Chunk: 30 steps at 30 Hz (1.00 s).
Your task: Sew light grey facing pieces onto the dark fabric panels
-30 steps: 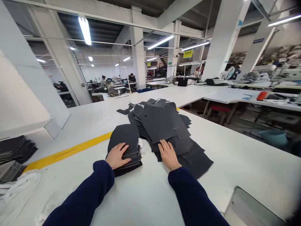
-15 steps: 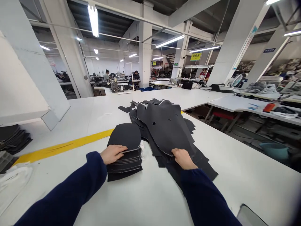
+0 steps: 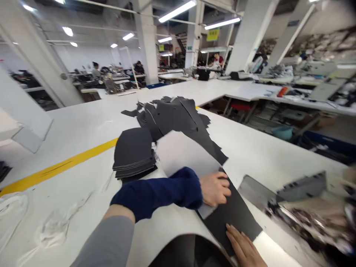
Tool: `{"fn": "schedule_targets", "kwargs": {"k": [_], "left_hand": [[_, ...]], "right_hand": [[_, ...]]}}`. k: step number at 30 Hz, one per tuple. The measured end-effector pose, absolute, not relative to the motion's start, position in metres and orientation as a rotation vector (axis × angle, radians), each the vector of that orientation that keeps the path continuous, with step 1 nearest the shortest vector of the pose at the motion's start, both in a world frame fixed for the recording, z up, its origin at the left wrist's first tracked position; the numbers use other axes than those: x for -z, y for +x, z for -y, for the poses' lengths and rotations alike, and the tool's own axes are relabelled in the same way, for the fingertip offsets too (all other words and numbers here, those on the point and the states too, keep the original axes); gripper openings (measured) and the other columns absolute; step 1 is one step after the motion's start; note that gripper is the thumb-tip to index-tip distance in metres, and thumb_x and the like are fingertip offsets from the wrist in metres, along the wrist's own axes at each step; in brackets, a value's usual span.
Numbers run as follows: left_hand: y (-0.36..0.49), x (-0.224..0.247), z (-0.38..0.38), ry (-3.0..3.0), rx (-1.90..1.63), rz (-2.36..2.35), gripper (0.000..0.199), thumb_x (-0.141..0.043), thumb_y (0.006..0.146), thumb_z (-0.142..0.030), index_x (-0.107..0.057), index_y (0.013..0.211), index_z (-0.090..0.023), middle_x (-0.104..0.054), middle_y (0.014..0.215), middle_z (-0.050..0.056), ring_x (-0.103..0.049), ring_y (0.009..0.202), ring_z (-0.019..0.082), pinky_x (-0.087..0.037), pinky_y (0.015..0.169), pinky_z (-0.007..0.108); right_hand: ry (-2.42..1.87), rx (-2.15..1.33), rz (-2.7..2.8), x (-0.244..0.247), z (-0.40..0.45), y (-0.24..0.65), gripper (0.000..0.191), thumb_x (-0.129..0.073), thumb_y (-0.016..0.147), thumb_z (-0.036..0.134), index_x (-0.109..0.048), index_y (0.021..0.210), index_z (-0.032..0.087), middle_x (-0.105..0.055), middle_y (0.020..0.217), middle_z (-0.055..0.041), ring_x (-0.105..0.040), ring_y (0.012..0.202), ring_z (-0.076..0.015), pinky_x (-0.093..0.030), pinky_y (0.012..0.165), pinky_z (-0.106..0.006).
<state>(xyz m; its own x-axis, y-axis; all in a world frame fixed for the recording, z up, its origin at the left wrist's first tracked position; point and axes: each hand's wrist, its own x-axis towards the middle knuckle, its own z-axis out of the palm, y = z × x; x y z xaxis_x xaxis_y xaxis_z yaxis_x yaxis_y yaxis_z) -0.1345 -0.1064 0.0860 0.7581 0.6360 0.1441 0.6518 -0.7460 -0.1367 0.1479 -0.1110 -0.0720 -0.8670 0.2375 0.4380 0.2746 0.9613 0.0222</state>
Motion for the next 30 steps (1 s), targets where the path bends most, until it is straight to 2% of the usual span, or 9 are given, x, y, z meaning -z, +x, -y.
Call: {"fn": "schedule_targets", "kwargs": {"k": [2,4,7,9,14,17,20,26,30], "left_hand": [[-0.071,-0.041,0.102,-2.924,0.181,0.896,0.015,-0.054,0.079,-0.020,-0.069,0.078,-0.023,-0.061,0.111,0.004,-0.048,0.107,0.021,-0.021,0.109,0.048],[-0.031,-0.007,0.106,-2.990,0.249,1.016,0.024,-0.051,0.084,-0.023,-0.065,0.103,-0.025,-0.047,0.135,0.004,-0.038,0.124,0.023,-0.022,0.109,0.052],[-0.013,0.017,0.104,-2.987,0.276,1.382,0.059,-0.054,0.086,-0.038,-0.034,0.140,-0.027,-0.018,0.153,0.008,-0.018,0.138,0.028,-0.024,0.106,0.057],[-0.014,0.021,0.095,-3.015,0.203,1.472,0.075,-0.057,0.083,-0.051,-0.023,0.145,-0.025,-0.017,0.153,0.011,-0.013,0.140,0.029,-0.019,0.108,0.061],[-0.009,0.015,0.078,-3.084,0.121,1.368,0.076,-0.057,0.077,-0.062,-0.034,0.138,-0.023,-0.035,0.143,0.011,-0.023,0.136,0.030,-0.008,0.110,0.062],[0.007,0.011,0.070,-3.013,0.067,1.340,0.053,-0.058,0.081,-0.055,-0.051,0.123,-0.023,-0.050,0.125,0.009,-0.043,0.119,0.027,-0.009,0.110,0.058],[0.024,0.010,0.061,-2.940,-0.010,1.323,0.026,-0.056,0.087,-0.041,-0.061,0.102,-0.020,-0.055,0.111,0.007,-0.050,0.106,0.024,-0.018,0.107,0.052],[0.033,0.010,0.050,-3.105,-0.023,1.377,0.019,-0.057,0.086,-0.034,-0.058,0.089,-0.016,-0.062,0.099,0.006,-0.054,0.097,0.020,-0.029,0.094,0.039],[0.029,0.011,0.042,-3.129,-0.027,1.488,0.016,-0.056,0.085,-0.034,-0.061,0.089,-0.019,-0.064,0.098,0.002,-0.054,0.097,0.020,-0.029,0.089,0.038]], "right_hand": [[-0.489,0.146,2.633,0.071,0.139,0.163,0.065,-0.037,0.073,0.005,-0.046,0.135,0.022,-0.045,0.138,-0.0086,-0.049,0.121,-0.0261,-0.047,0.096,-0.044],[-0.718,0.122,2.535,0.069,0.165,0.171,0.051,-0.036,0.076,0.002,-0.058,0.119,0.019,-0.034,0.145,-0.0123,-0.038,0.129,-0.0311,-0.043,0.097,-0.051],[-1.064,0.017,2.340,0.061,0.194,0.171,0.037,-0.039,0.080,0.002,-0.062,0.105,0.017,-0.009,0.152,-0.0147,-0.020,0.136,-0.0403,-0.040,0.096,-0.059],[-1.152,-0.038,2.297,0.055,0.205,0.167,0.034,-0.042,0.081,0.001,-0.061,0.104,0.017,-0.006,0.152,-0.0148,-0.016,0.136,-0.0417,-0.039,0.096,-0.061],[-1.062,-0.091,2.300,0.053,0.214,0.162,0.024,-0.040,0.083,0.001,-0.061,0.085,0.014,-0.042,0.129,-0.0157,-0.039,0.122,-0.0301,-0.045,0.094,-0.050],[-0.999,-0.113,2.321,0.055,0.214,0.165,0.024,-0.041,0.086,0.004,-0.062,0.089,0.014,-0.052,0.115,-0.0122,-0.044,0.115,-0.0271,-0.047,0.092,-0.045],[-0.951,-0.124,2.323,0.056,0.214,0.168,0.028,-0.041,0.088,0.005,-0.062,0.103,0.016,-0.058,0.106,-0.0087,-0.047,0.108,-0.0251,-0.046,0.092,-0.044],[-0.983,-0.169,2.269,0.055,0.220,0.170,0.027,-0.042,0.090,0.008,-0.063,0.105,0.017,-0.058,0.093,-0.0082,-0.048,0.101,-0.0232,-0.048,0.086,-0.042],[-0.981,-0.171,2.322,0.055,0.214,0.169,0.025,-0.041,0.089,0.007,-0.065,0.092,0.014,-0.058,0.106,-0.0096,-0.048,0.108,-0.0236,-0.045,0.097,-0.045]]}}
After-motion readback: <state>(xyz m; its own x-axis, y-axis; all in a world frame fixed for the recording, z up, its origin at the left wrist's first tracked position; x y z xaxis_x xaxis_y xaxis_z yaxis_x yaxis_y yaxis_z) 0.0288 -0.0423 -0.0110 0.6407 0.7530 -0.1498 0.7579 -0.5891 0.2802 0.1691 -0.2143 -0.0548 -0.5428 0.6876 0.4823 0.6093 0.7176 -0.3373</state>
